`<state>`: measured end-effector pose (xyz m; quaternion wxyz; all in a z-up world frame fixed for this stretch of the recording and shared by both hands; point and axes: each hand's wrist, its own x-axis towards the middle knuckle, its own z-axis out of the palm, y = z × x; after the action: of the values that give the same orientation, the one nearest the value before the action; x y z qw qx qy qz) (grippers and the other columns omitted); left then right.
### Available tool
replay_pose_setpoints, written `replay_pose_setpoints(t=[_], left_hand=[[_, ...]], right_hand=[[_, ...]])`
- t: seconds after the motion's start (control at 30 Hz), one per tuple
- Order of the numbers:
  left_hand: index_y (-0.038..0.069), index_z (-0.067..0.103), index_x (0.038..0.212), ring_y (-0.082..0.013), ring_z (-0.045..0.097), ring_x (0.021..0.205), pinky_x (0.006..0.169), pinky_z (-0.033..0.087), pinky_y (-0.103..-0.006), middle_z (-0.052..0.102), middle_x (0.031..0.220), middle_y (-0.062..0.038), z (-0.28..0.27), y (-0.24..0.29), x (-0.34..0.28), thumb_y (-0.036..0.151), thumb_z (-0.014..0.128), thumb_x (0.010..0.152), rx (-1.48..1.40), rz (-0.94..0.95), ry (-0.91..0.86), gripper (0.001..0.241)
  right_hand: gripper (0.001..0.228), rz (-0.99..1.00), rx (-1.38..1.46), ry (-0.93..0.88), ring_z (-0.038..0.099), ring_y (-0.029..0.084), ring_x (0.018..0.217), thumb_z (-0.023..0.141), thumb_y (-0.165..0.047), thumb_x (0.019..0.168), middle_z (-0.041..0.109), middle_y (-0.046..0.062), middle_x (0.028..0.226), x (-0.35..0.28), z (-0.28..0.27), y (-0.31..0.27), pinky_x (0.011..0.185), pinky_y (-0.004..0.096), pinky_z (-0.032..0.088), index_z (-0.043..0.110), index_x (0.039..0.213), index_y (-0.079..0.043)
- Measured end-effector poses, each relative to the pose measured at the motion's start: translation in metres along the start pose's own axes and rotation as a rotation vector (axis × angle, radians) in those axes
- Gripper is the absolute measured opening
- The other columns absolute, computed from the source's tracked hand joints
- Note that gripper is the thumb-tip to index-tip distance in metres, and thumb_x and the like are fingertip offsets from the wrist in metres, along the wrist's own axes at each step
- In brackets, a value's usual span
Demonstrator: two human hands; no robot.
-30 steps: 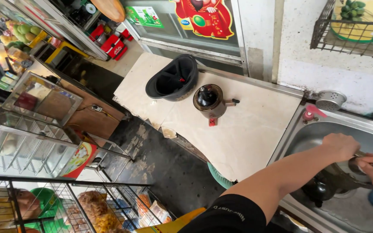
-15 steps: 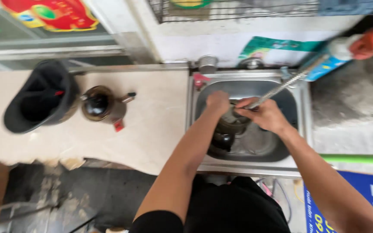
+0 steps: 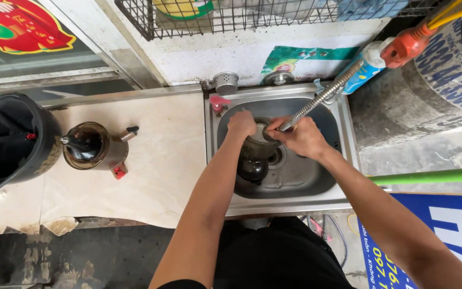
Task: Disassembling and washing the components of a juicer in a sink.
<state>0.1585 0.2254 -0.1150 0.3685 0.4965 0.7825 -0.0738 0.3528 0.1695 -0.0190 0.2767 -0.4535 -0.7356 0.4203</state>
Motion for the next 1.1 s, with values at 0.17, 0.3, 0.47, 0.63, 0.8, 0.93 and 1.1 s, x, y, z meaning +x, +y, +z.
replay_pose_setpoints(t=[0.17,0.3,0.47,0.63,0.8,0.93,1.1], left_hand=[[-0.003,0.044,0.152,-0.0420,0.068,0.109,0.075,0.068,-0.0504,0.053,0.145,-0.031,0.003,-0.004,-0.025,0.010,0.055,0.096,0.112,0.055,-0.155,0.058],[-0.007,0.038,0.151,-0.0500,0.069,0.099,0.060,0.068,-0.0576,0.047,0.143,-0.038,0.016,-0.036,-0.036,0.007,0.059,0.091,-0.218,0.095,-0.186,0.065],[0.002,0.016,0.163,-0.0553,0.048,0.132,0.077,0.068,-0.0571,0.022,0.163,-0.031,0.009,-0.054,-0.090,0.007,0.054,0.084,-0.793,0.126,-0.128,0.087],[0.009,0.019,0.164,-0.0565,0.041,0.137,0.094,0.061,-0.0595,0.019,0.163,-0.032,0.004,-0.050,-0.131,-0.003,0.048,0.083,-1.167,0.073,-0.083,0.086],[0.016,0.015,0.165,-0.0526,0.045,0.136,0.090,0.067,-0.0515,0.016,0.164,-0.030,0.019,-0.047,-0.136,-0.004,0.051,0.082,-1.422,-0.061,-0.058,0.093],[0.019,0.004,0.165,-0.0383,0.035,0.104,0.093,0.059,-0.0629,0.007,0.164,-0.029,0.009,-0.038,-0.148,0.039,0.072,0.083,-1.757,-0.161,-0.226,0.108],[0.012,0.000,0.167,-0.0592,0.027,0.144,0.109,0.039,-0.0748,0.007,0.163,-0.037,0.010,-0.049,-0.129,0.076,0.062,0.081,-2.042,-0.369,-0.338,0.123]], right_hand=[[0.014,-0.062,-0.448,0.209,0.074,0.023,0.103,0.085,-0.032,0.087,0.076,-0.009,0.117,0.004,-0.008,0.044,0.083,0.045,0.061,0.079,0.099,-0.035],[0.007,0.145,-0.811,0.039,0.075,0.029,0.098,0.072,-0.038,0.092,0.072,-0.018,0.126,-0.006,-0.026,0.062,0.088,0.049,0.062,0.074,0.097,-0.041],[0.019,0.085,-0.418,-0.108,0.070,0.036,0.112,0.079,-0.026,0.088,0.074,0.000,0.126,-0.009,-0.037,0.044,0.093,0.059,0.057,0.075,0.106,-0.026],[0.101,0.272,-0.388,-0.421,0.032,0.047,0.150,0.084,-0.031,0.077,0.033,0.022,0.164,-0.002,-0.025,0.127,0.122,0.063,0.030,0.031,0.162,-0.026],[0.085,0.421,-0.716,-0.292,0.034,0.051,0.146,0.070,-0.045,0.086,0.019,0.018,0.166,0.021,0.052,0.292,0.120,0.058,0.039,0.041,0.160,-0.013],[0.062,0.587,-0.347,-0.141,0.050,0.049,0.134,0.066,-0.023,0.085,0.048,0.021,0.143,0.017,0.083,0.338,0.106,0.058,0.044,0.048,0.142,-0.008],[0.057,0.951,0.655,0.477,0.075,0.044,0.082,0.095,-0.042,0.076,0.072,0.028,0.097,0.028,0.078,0.310,0.058,0.057,0.063,0.074,0.107,0.001]])
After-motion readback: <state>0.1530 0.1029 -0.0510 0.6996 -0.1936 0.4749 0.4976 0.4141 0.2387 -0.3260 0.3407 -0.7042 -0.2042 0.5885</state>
